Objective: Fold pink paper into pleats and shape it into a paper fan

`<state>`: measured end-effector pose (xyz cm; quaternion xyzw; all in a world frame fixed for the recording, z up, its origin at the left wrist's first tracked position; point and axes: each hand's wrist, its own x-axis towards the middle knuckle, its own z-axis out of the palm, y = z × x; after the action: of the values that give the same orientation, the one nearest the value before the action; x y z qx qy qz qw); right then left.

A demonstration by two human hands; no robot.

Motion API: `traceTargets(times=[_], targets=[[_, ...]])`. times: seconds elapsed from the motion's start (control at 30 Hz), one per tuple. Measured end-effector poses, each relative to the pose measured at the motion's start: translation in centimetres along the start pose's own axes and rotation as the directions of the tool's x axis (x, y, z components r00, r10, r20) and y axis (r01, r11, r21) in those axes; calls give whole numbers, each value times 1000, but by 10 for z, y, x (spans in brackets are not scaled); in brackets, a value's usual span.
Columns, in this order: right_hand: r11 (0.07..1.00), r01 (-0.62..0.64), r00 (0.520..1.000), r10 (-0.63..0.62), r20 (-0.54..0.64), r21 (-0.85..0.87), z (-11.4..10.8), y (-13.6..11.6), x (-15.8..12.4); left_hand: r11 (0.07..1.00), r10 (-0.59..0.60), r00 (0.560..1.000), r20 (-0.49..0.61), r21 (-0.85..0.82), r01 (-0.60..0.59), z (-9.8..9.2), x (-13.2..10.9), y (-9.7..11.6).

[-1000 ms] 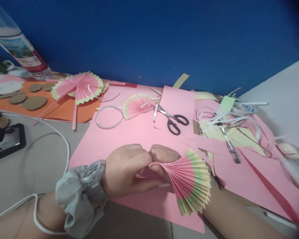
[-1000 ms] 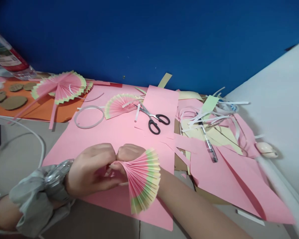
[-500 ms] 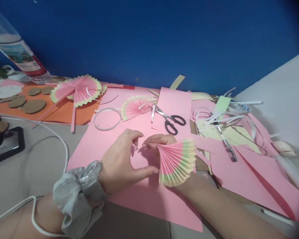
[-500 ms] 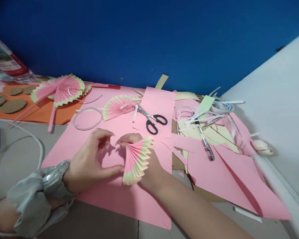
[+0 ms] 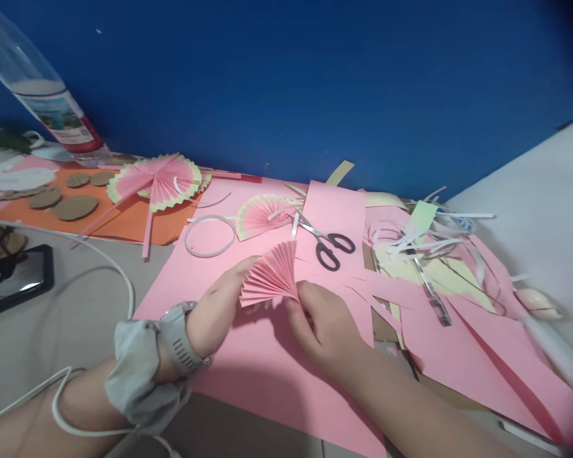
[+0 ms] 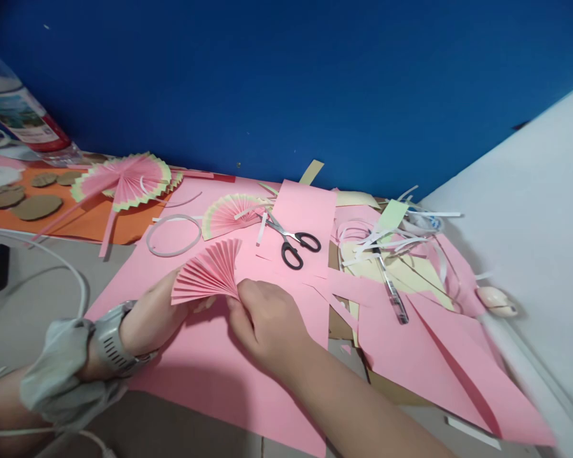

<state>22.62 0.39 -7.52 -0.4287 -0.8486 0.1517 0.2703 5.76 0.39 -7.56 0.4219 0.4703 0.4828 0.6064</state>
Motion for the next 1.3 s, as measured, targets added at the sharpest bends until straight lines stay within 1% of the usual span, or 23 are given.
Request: traceTargets(times=[0.1, 0.17, 0.3, 0.4, 0.5, 0.6, 0.67, 0.7, 0.73, 0.77, 0.8, 0.83, 0.87, 0.9, 0.97, 1.0, 1.07, 1.1, 1.13, 1.17, 1.23, 1.27, 1.3], targets=[[997, 48, 999, -49, -3, -52, 2, 0, 0, 995, -59, 998, -9, -78, 58, -1, -2, 0], [994, 63, 998, -64, -13, -90, 2, 0, 0, 997, -26, 1000, -3, -79, 26, -1, -1, 2], [985, 79, 996, -84, -23, -154, 2, 0, 1, 996, 73, 997, 26, 55, -75, 0, 1, 5], [963, 152, 985, -166, -45, -224, 2, 2, 0, 972, 166, 985, 39, 162, -170, 2, -2, 7], [947, 205, 971, -228, -70, -247, 1, 4, 0, 944, 216, 971, 101, 234, -234, 2, -7, 8], [986, 136, 988, -142, -60, -93, -2, 4, 0, 954, 226, 967, 114, 175, -244, -1, -9, 8], [986, 14, 999, -19, 27, 168, -4, 4, 0, 969, 221, 962, 161, 74, -235, -4, -8, 8], [932, -72, 994, 37, 104, 355, -4, 3, 1, 976, 209, 954, 215, 20, -218, -5, -7, 7], [813, -161, 979, 60, 196, 559, -3, 3, 1, 982, 188, 940, 286, -28, -188, -6, -7, 6], [629, -249, 958, 46, 285, 737, -2, 2, 1, 988, 153, 922, 356, -62, -140, -6, -6, 4], [403, -328, 934, 2, 357, 854, 0, 2, 2, 993, 108, 901, 420, -92, -76, -6, -6, 3], [181, -387, 913, -64, 403, 904, 2, 2, 2, 993, 60, 875, 481, -121, -1, -5, -6, 2], [-7, -427, 896, -137, 422, 904, 4, 2, 2, 986, 9, 842, 539, -144, 81, -4, -6, 1], [-144, -457, 883, -193, 428, 878, 5, 2, 3, 975, -28, 809, 587, -163, 152, -3, -7, 0], [-305, -502, 862, -257, 438, 810, 6, 3, 4, 960, -58, 762, 645, -173, 220, 1, -8, 1], [-346, -525, 849, -274, 451, 778, 6, 4, 4, 968, -51, 771, 635, -159, 195, 3, -9, 2], [-365, -569, 822, -288, 492, 737, 6, 5, 5, 993, -4, 862, 507, -99, 63, 6, -9, 4], [-349, -584, 812, -283, 511, 733, 6, 5, 6, 998, 25, 907, 420, -60, 0, 6, -9, 5], [-323, -588, 809, -267, 525, 742, 7, 5, 6, 999, 39, 935, 352, -23, -34, 7, -9, 6], [-288, -580, 815, -232, 532, 762, 9, 5, 6, 999, 38, 948, 317, -10, -37, 7, -9, 6], [-171, -527, 850, -104, 516, 833, 11, 3, 5, 999, 0, 935, 354, -41, 16, 7, -7, 4], [-68, -496, 868, -23, 496, 865, 12, 2, 5, 998, -12, 933, 358, -55, 33, 6, -6, 3], [70, -466, 884, 58, 463, 882, 12, 1, 4, 998, -17, 943, 332, -55, 37, 5, -5, 2]])
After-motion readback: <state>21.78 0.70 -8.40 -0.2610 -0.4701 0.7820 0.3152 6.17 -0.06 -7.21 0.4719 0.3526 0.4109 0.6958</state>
